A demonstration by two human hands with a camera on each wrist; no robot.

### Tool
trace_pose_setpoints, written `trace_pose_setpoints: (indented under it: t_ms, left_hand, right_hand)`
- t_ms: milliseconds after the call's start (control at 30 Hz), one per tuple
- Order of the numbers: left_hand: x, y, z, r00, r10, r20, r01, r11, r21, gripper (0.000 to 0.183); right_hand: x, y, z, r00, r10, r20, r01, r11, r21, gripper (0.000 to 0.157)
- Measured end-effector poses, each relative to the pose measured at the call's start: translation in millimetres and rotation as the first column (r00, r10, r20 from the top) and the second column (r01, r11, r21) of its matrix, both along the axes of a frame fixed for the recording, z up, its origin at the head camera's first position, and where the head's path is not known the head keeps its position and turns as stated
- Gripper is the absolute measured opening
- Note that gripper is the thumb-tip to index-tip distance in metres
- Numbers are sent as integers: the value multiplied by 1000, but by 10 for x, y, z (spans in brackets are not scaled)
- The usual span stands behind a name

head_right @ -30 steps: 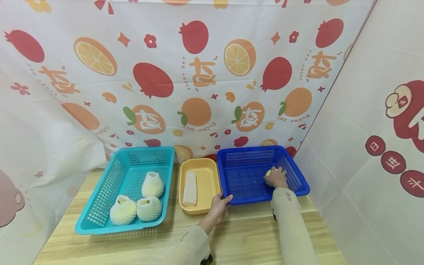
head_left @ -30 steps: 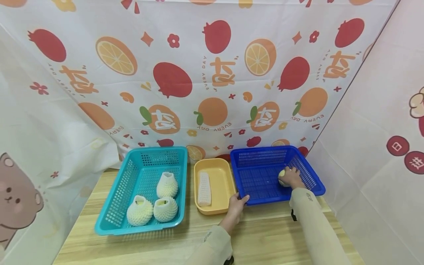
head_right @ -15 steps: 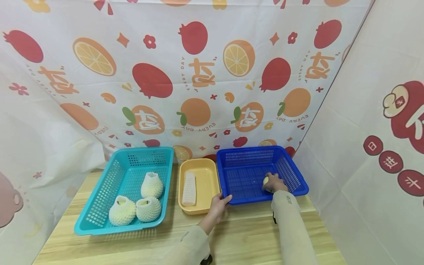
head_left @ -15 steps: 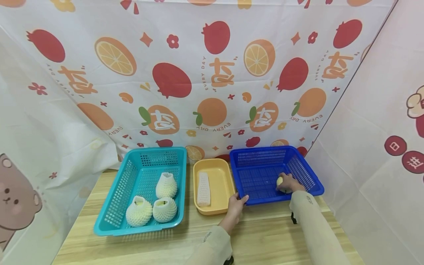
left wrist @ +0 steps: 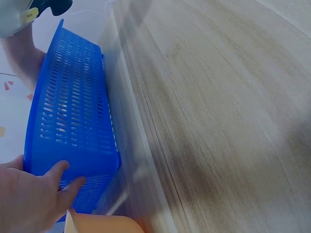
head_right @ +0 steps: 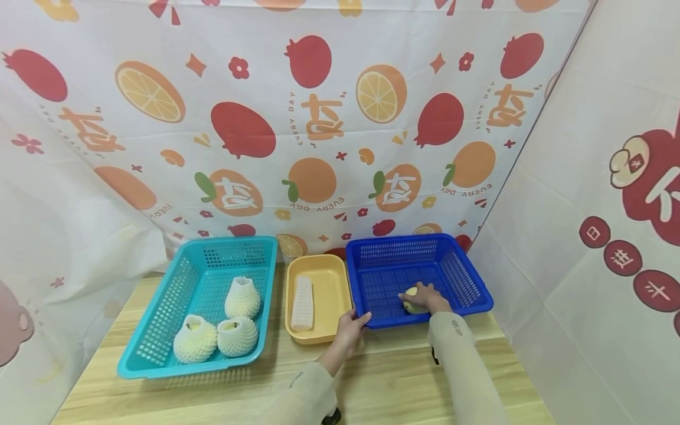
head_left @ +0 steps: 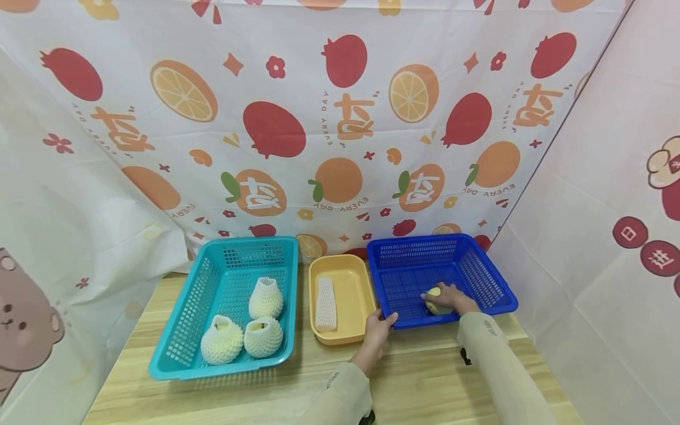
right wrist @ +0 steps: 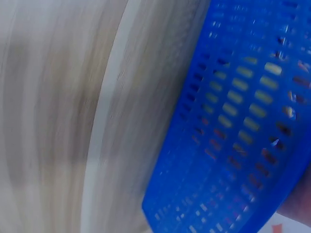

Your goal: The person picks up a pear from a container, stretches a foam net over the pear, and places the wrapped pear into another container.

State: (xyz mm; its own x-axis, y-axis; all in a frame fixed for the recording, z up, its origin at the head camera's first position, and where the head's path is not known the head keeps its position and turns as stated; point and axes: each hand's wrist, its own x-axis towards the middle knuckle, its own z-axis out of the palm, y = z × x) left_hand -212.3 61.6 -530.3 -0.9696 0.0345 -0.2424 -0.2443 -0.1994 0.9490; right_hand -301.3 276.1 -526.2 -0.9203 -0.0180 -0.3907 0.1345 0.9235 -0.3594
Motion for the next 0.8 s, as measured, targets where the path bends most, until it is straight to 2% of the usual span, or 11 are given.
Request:
trace_pose_setpoints:
  t_ms: [67, 233, 500, 600, 667, 800]
  left_hand:
    - [-2, 1, -4, 1000, 1, 1, -1, 1000, 0, 40]
    - [-6, 5, -21, 1000, 7, 5, -7, 1000, 3, 39]
    - [-10, 11, -21, 1000, 13, 4, -14, 1000, 4, 39]
    - [-5, 10, -24, 1000, 15, 9, -15, 1000, 1, 39]
    - [0, 6, -18, 1000, 16, 9, -16, 1000, -2, 38]
    - [-2, 4, -16, 1000, 15, 13, -15, 1000, 2, 38]
  right_hand:
    - [1, -53, 9, 1000, 0, 24, 0, 1000, 14, 85]
    - [8, -160, 23, 997, 37, 62, -37, 999, -9, 88]
    - [17, -281, 70, 977, 164, 139, -153, 985, -82, 93]
    - [19, -309, 95, 963, 240, 123, -223, 965, -141, 84]
    - [17, -332, 105, 954, 290, 82, -273, 947, -169, 77]
    - [21, -379, 103, 940, 342, 19, -333, 926, -178, 71]
